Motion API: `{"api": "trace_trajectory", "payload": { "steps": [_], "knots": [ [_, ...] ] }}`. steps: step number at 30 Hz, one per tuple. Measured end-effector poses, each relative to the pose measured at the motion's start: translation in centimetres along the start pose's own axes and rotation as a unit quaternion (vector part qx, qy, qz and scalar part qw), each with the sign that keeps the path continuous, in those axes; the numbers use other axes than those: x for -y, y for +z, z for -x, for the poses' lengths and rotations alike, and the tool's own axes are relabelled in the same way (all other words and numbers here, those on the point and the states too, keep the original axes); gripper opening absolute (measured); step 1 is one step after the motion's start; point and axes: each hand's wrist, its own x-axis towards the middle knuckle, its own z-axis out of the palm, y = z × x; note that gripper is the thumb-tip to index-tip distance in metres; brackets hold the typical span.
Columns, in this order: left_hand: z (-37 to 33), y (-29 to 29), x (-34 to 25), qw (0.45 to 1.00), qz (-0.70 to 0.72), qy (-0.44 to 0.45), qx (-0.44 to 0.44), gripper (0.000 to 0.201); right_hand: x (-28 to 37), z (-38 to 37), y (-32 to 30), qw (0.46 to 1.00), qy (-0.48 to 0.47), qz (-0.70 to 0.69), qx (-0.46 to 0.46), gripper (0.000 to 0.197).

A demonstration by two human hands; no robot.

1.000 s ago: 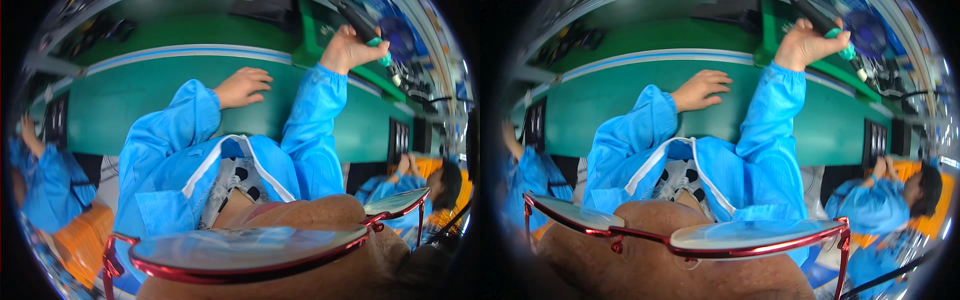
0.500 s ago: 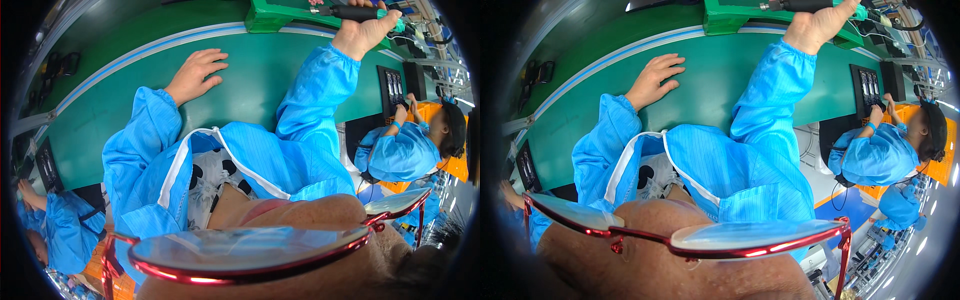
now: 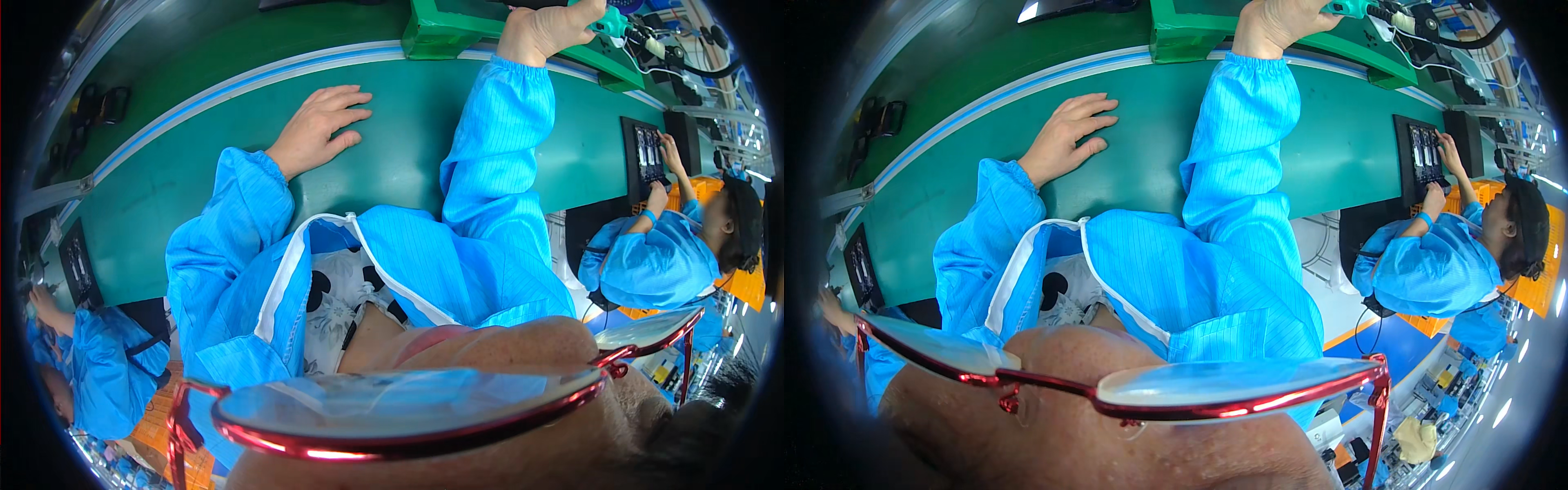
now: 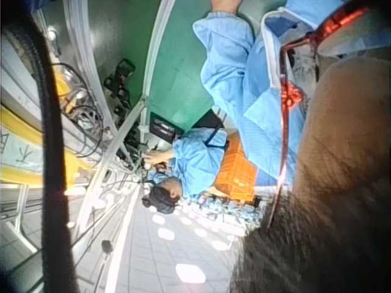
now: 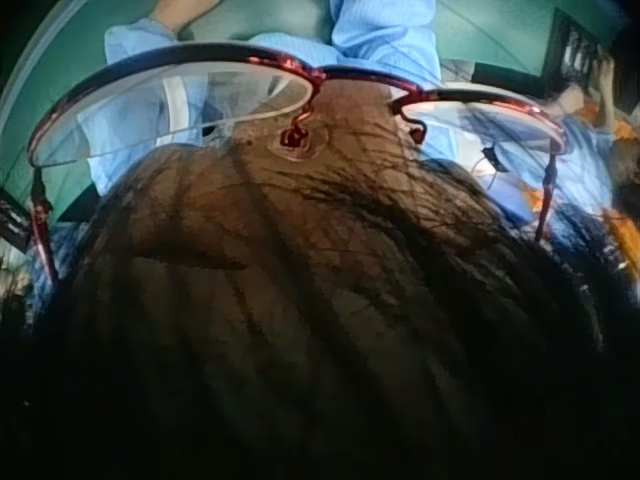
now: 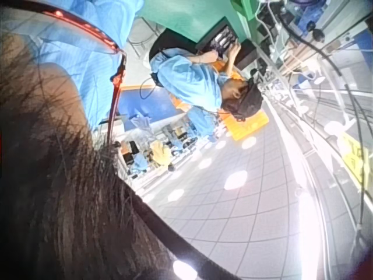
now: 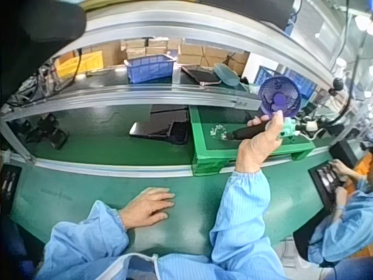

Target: Assembling internal components into electronic device housings at a production line station.

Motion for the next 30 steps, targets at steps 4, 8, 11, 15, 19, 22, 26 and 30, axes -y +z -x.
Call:
{"api": "trace_trajectory", "payload": {
  "steps": [4,8,11,15,19,22,26,30],
  "knots": [
    [0.1,-0.1,-0.1,1.0,-0.001,-0.003,0.003,0.041,-0.1,0.3,0.1,1.0,-0.012,-0.007,0.008,0.026],
    [0.2,0.0,-0.3,1.0,-0.002,-0.005,0.01,0.045,0.0,0.3,-0.3,0.999,-0.032,0.01,0.001,0.028],
    [0.3,0.1,-0.3,1.0,-0.004,-0.009,0.011,0.044,0.3,0.1,-0.6,0.999,-0.044,0.022,0.008,0.029],
    [0.0,0.1,-0.4,1.0,-0.005,-0.013,0.014,0.044,0.7,-0.7,-0.9,0.999,-0.044,0.023,0.01,0.029],
    [-0.9,0.0,0.2,1.0,0.011,-0.002,-0.008,0.034,0.9,-1.5,-0.8,0.998,-0.062,0.011,0.013,0.029],
    [-3.2,-0.7,0.6,0.989,0.098,-0.067,-0.086,0.025,1.4,-2.0,-0.4,0.999,-0.046,0.002,0.0,0.031],
    [-10.5,-3.3,1.0,0.95,0.031,-0.059,-0.305,0.011,1.3,-2.0,0.2,0.994,0.066,0.065,-0.059,0.045],
    [-19.5,-3.9,1.4,0.958,-0.016,0.016,-0.285,0.022,2.2,-0.9,0.5,0.994,0.062,0.039,-0.087,0.033]
  ]
}}
